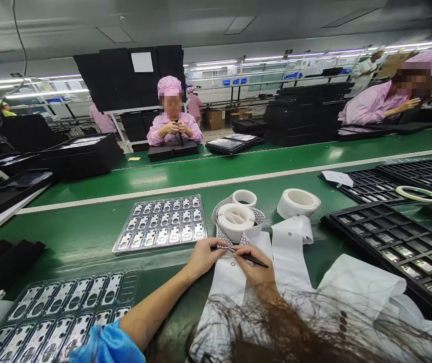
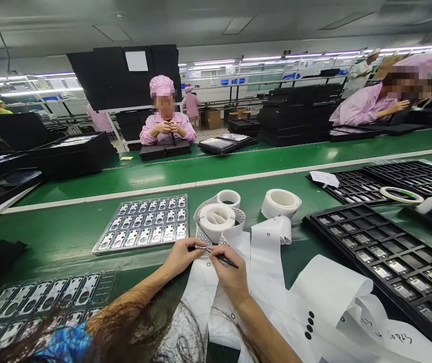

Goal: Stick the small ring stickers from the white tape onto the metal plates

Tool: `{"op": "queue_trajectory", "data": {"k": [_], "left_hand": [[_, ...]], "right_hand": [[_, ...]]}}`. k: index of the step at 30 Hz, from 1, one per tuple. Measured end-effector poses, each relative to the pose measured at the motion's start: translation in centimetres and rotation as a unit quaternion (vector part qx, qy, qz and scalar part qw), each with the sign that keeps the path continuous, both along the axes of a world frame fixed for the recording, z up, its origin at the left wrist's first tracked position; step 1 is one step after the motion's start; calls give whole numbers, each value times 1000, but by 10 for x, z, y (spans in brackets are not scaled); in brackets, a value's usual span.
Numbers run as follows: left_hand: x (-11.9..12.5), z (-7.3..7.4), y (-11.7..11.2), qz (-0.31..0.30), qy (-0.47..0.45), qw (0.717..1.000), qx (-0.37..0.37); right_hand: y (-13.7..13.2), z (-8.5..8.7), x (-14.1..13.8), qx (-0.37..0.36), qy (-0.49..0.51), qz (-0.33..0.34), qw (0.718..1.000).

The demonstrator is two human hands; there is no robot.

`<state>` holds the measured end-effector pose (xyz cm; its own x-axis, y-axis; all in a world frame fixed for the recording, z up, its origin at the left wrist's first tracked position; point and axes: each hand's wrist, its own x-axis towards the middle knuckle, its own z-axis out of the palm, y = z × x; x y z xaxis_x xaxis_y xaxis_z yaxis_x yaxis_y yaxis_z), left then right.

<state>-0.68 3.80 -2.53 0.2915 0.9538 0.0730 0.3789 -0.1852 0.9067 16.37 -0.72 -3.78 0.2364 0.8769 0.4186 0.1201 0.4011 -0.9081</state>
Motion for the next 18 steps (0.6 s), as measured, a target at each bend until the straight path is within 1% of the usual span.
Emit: {"op": "queue_trajectory", "data": {"k": [12, 18], "left_hand": [[0, 2, 1, 1, 25, 1000, -6], [2, 6, -1, 1, 35, 999, -7]], "right_hand": [[1, 1, 0, 13, -4, 11, 1000], [0, 0, 0, 23, -13, 8, 1000]]}}
